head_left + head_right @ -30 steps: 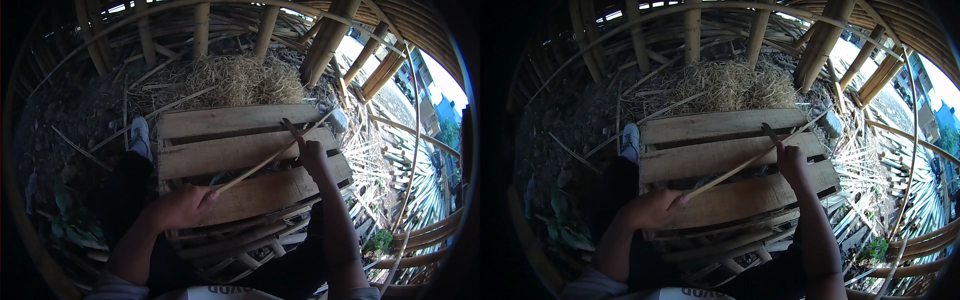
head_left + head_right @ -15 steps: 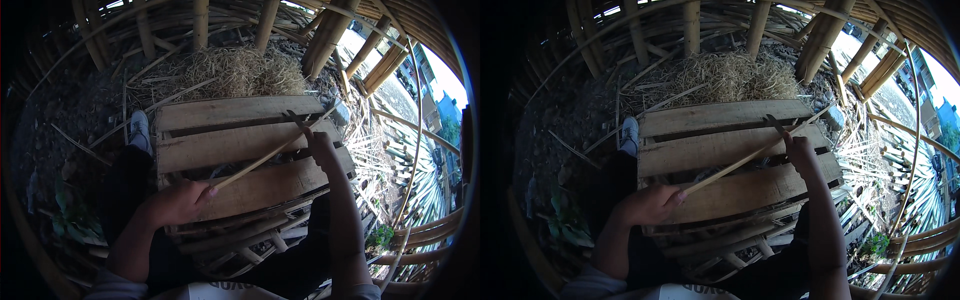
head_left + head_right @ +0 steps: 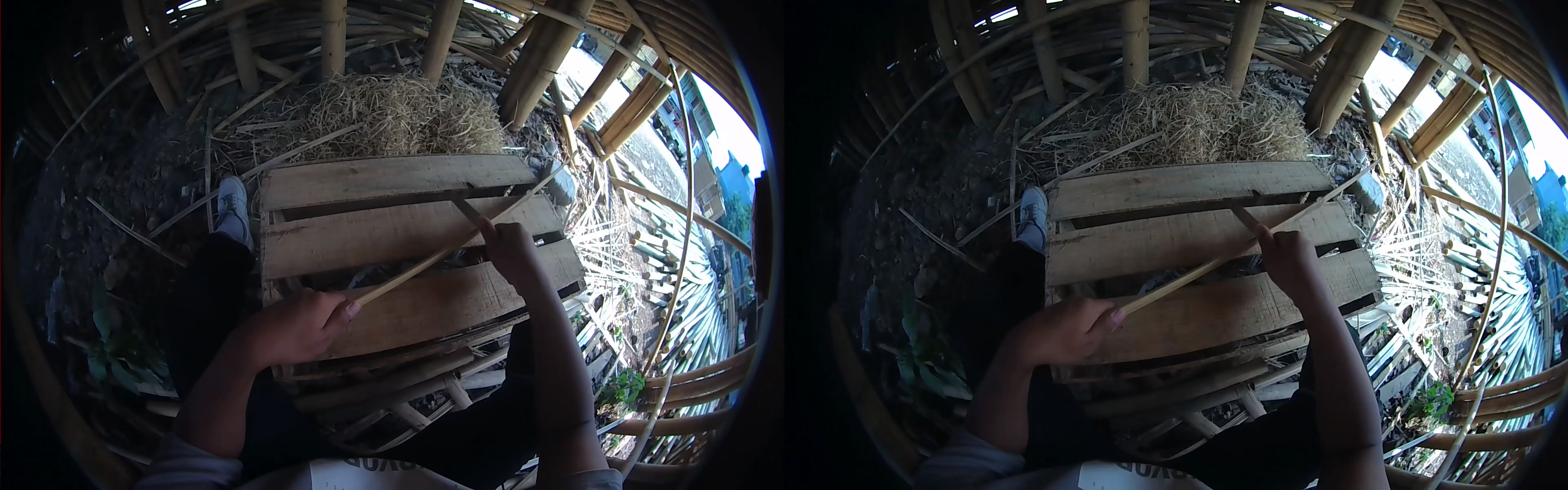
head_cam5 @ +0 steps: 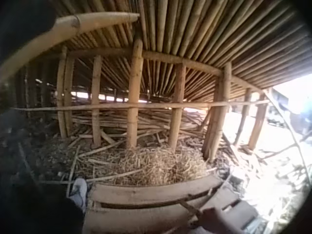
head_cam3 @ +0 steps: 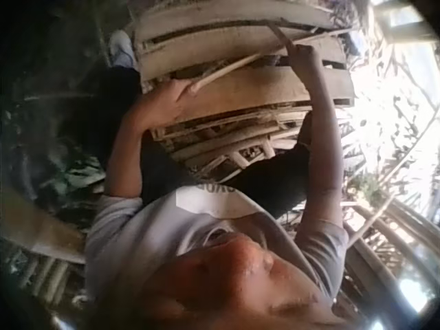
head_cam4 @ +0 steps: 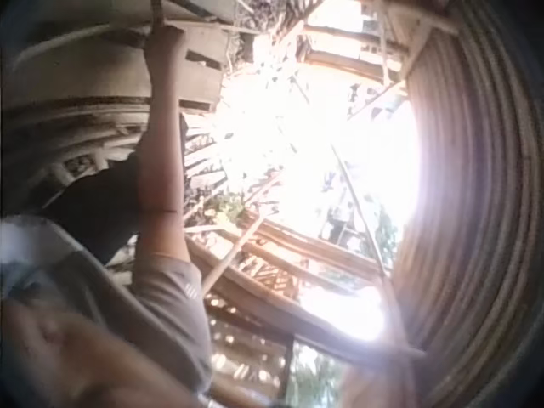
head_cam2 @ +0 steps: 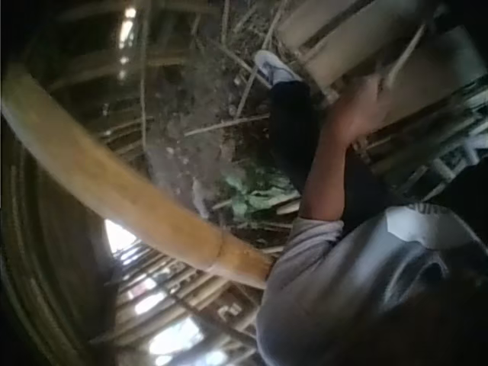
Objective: The person uses a knife to shave and smooth a thin bamboo stick held over a wooden pallet. The person repeatedly draws the knife along the stick's length, rotating it to work different sides, and discards small shavings onto the pallet.
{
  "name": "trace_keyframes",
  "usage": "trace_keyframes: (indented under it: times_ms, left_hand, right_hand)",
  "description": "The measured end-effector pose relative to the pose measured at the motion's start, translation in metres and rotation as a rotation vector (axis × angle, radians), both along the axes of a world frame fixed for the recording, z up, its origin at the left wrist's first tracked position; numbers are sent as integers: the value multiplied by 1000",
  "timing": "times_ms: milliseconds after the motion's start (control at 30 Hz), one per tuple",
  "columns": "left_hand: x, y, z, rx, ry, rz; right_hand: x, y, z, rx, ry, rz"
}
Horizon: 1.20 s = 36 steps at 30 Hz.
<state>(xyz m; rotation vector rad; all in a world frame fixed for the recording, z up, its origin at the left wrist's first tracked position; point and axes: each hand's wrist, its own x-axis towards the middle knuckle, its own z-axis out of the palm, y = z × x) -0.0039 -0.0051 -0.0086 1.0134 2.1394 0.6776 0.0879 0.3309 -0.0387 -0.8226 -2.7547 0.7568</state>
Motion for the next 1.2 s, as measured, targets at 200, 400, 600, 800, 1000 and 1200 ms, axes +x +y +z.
trace_keyframes:
  times_ms: [200, 400, 600, 800, 1000, 1200]
  left_hand:
    - [2, 5, 4, -35, 55, 30]
    - [15, 3, 10, -11, 289, 46]
    - [17, 4, 10, -93, 351, 36]
    - [13, 7, 4, -66, 392, 8]
    - [14, 9, 4, -89, 392, 0]
    - [20, 6, 9, -137, 463, 7]
  right_hand:
    - [5, -45, -10, 76, -54, 60]
    - [8, 1, -6, 169, -15, 141]
    - [3, 5, 10, 44, -44, 24]
    - [10, -29, 4, -57, -73, 86]
    - [11, -48, -7, 135, -55, 154]
    - [5, -2, 0, 258, -112, 172]
